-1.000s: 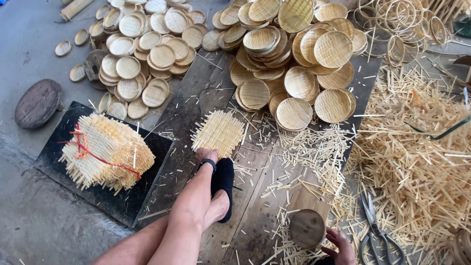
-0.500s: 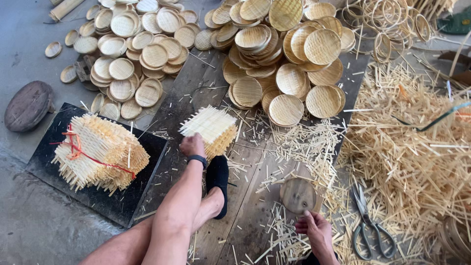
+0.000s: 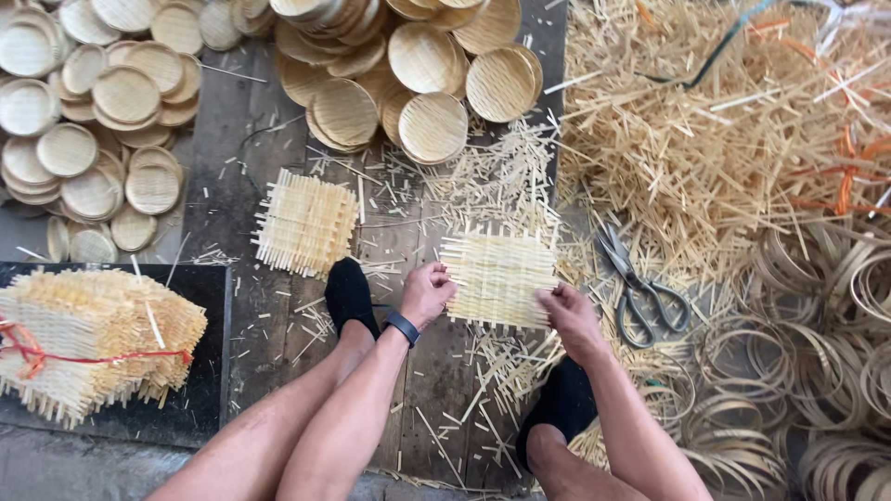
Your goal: The person weaves thin bamboo strips into a flat square panel, then uses large shears to trim the panel into a circular shape around a wooden form.
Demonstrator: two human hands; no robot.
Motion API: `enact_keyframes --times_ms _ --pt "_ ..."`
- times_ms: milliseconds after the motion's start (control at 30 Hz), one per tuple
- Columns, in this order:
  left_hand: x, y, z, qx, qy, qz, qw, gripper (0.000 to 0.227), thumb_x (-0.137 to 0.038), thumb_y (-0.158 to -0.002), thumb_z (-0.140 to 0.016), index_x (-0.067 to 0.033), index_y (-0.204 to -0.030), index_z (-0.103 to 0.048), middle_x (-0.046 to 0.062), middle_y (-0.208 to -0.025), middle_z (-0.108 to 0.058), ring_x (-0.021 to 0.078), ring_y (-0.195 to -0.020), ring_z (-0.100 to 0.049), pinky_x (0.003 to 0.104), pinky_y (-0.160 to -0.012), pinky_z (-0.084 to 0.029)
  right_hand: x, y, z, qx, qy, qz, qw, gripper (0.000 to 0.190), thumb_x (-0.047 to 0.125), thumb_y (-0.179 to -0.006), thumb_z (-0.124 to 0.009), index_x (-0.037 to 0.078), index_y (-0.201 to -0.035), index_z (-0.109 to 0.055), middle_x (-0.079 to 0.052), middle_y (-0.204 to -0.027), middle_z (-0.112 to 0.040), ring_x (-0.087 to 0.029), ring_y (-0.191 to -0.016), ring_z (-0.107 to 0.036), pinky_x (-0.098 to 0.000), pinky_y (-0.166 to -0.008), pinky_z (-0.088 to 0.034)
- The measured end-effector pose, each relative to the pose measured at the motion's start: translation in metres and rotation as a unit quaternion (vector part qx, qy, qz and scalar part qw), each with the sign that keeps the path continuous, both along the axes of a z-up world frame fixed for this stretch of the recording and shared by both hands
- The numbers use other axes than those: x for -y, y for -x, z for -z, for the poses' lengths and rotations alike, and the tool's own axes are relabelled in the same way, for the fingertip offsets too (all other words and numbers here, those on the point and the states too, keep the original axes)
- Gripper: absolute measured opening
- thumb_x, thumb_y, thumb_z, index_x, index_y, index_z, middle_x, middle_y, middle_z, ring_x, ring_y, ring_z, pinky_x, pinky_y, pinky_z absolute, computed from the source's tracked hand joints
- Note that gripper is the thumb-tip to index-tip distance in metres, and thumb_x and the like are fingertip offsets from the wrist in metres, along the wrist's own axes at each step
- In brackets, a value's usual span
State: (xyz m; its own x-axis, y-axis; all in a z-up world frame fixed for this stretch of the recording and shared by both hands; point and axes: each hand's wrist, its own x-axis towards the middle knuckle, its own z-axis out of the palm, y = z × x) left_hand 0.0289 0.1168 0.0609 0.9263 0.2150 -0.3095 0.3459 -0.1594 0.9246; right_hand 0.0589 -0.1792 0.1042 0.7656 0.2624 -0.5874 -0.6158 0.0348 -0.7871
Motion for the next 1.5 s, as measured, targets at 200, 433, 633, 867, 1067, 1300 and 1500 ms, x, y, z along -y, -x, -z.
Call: enact_keyframes --times_ms 200,433,633,867,1067,1300,1500 --pt "0.012 0.002 0.009 -0.088 0.136 -0.051 0.986 0.044 0.001 -0.078 -0.077 0.0010 -0.118 -0.059 0.008 -0.095 -0.074 0.0133 -0.080 -0.068 0.027 -0.071 -0.055 -0.006 0.002 0.034 0.010 -0.008 0.060 0.998 0.022 0.005 -0.083 -0.080 0.000 -0.102 -0.068 -0.011 -0.090 -0.075 -0.015 -0.073 -0.069 -0.0311 -0.069 -0.059" --pt "0.016 0.001 0.023 -0.083 0.223 -0.098 0.966 0.040 0.004 -0.078 -0.082 0.0081 -0.114 -0.065 0.015 -0.102 -0.076 0.0173 -0.086 -0.073 0.029 -0.081 -0.059 -0.008 -0.002 0.024 -0.004 0.013 0.045 0.999 0.023 0.005 -0.081 -0.081 0.002 -0.101 -0.072 -0.011 -0.089 -0.077 -0.013 -0.071 -0.071 -0.0283 -0.066 -0.059" --pt "0.019 0.000 -0.008 -0.139 0.205 -0.120 0.961 0.043 0.004 -0.076 -0.083 0.0046 -0.114 -0.064 0.019 -0.103 -0.077 0.0197 -0.089 -0.075 0.030 -0.084 -0.061 -0.008 -0.001 0.026 0.006 0.015 0.043 0.999 0.024 0.008 -0.079 -0.084 0.001 -0.100 -0.073 -0.010 -0.086 -0.077 -0.012 -0.067 -0.068 -0.0270 -0.060 -0.056" --pt "0.024 -0.007 -0.010 -0.120 0.185 -0.141 0.965 0.040 0.006 -0.075 -0.083 0.0069 -0.111 -0.066 0.019 -0.101 -0.077 0.0201 -0.087 -0.075 0.030 -0.082 -0.060 -0.013 -0.009 0.018 0.007 0.058 0.047 0.997 0.024 0.015 -0.080 -0.085 0.004 -0.097 -0.071 -0.009 -0.084 -0.076 -0.012 -0.064 -0.066 -0.0282 -0.057 -0.055" --pt "0.024 -0.005 -0.013 -0.122 0.178 -0.139 0.966 0.041 0.007 -0.073 -0.085 0.0079 -0.110 -0.066 0.020 -0.099 -0.077 0.0202 -0.085 -0.074 0.030 -0.081 -0.060 -0.012 -0.009 0.023 0.020 0.098 0.027 0.995 0.022 0.016 -0.083 -0.084 0.000 -0.094 -0.072 -0.012 -0.083 -0.076 -0.014 -0.064 -0.065 -0.0289 -0.057 -0.054" --pt "0.026 0.034 -0.010 -0.124 0.213 -0.127 0.961 0.043 0.005 -0.074 -0.084 0.0064 -0.113 -0.066 0.015 -0.106 -0.076 0.0193 -0.090 -0.074 0.031 -0.084 -0.059 -0.008 0.019 0.047 0.035 0.083 0.025 0.996 0.025 0.013 -0.079 -0.082 0.000 -0.100 -0.076 -0.007 -0.087 -0.077 -0.013 -0.069 -0.068 -0.0296 -0.062 -0.054" --pt "0.028 0.040 0.002 -0.123 0.238 -0.141 0.953 0.053 0.006 -0.073 -0.082 0.0034 -0.122 -0.062 0.014 -0.113 -0.074 0.0215 -0.098 -0.072 0.035 -0.090 -0.058 -0.011 0.027 0.067 0.056 0.111 0.025 0.992 0.024 0.017 -0.085 -0.083 -0.003 -0.096 -0.077 -0.010 -0.083 -0.072 -0.013 -0.071 -0.062 -0.0308 -0.065 -0.051"
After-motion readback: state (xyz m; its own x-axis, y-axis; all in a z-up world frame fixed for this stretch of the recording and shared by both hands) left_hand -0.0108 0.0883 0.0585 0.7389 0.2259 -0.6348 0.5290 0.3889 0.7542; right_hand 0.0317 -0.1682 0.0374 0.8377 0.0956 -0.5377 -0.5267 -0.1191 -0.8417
